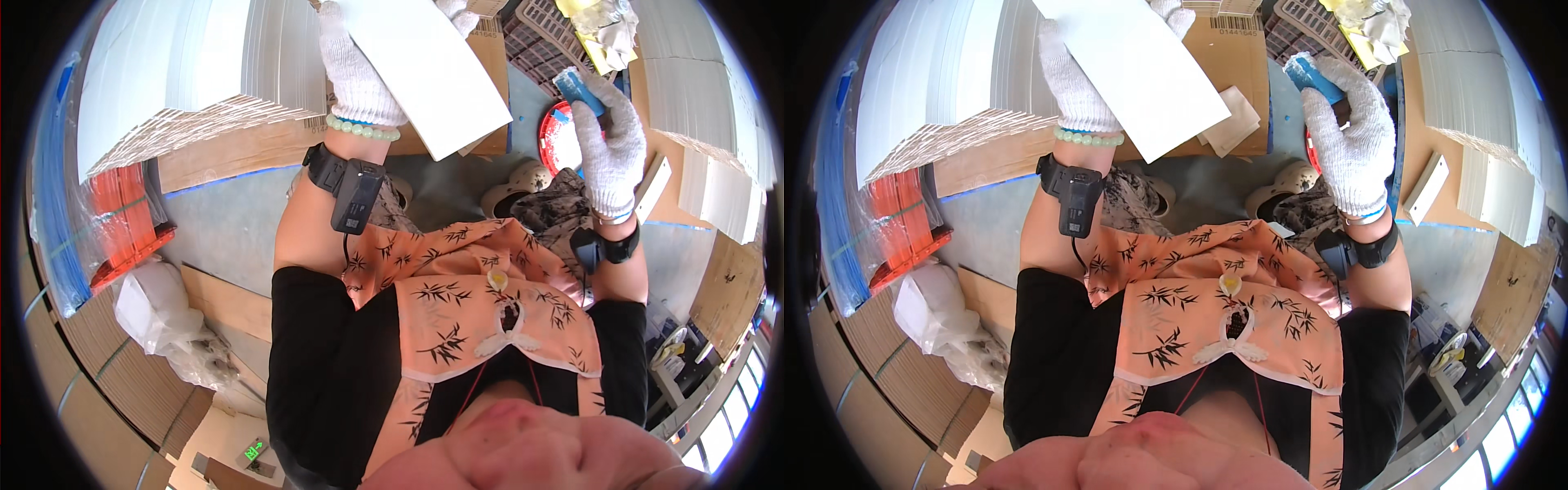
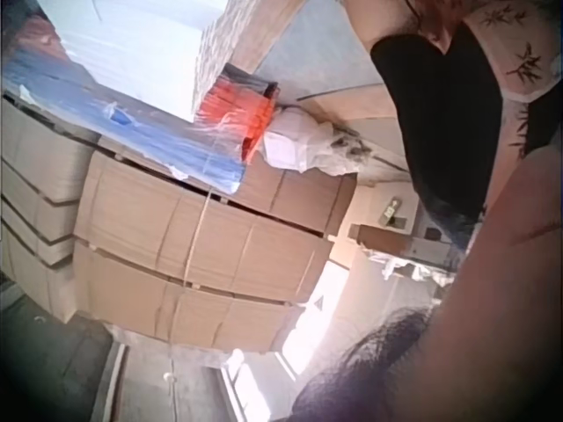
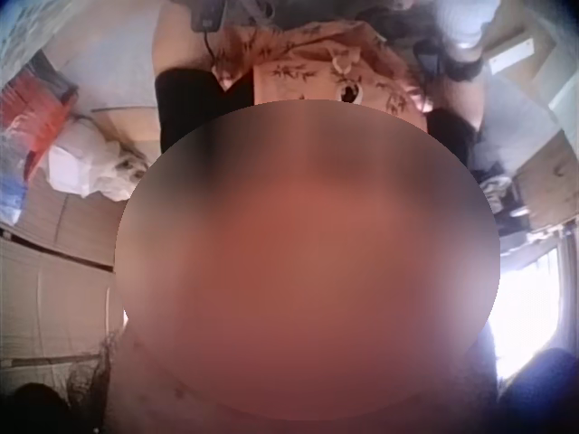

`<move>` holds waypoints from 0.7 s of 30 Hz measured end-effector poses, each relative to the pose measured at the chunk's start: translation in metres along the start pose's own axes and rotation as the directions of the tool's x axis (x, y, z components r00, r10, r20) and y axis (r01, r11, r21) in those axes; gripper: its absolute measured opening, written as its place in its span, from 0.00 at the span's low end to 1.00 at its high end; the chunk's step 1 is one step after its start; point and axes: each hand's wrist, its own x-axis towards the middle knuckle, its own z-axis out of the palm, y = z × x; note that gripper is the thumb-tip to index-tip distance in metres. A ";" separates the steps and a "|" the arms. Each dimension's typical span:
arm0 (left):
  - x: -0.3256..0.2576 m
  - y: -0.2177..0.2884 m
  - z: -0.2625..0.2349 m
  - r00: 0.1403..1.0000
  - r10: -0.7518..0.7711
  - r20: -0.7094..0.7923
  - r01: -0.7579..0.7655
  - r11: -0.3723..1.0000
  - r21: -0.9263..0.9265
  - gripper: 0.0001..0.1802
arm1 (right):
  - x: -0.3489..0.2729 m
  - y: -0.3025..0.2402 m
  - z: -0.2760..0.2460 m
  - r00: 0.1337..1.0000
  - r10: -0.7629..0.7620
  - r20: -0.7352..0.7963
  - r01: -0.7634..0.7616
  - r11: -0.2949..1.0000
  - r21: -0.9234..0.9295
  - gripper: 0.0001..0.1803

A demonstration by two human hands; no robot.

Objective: The recorder wipes white boards with a cloth and applies a finishing material using a blue sponge block.

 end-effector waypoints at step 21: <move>-0.004 0.008 0.001 0.857 0.511 -0.069 -0.497 0.855 0.150 0.46 | -0.015 -0.042 0.022 0.815 -0.496 0.300 0.539 0.839 -0.077 0.17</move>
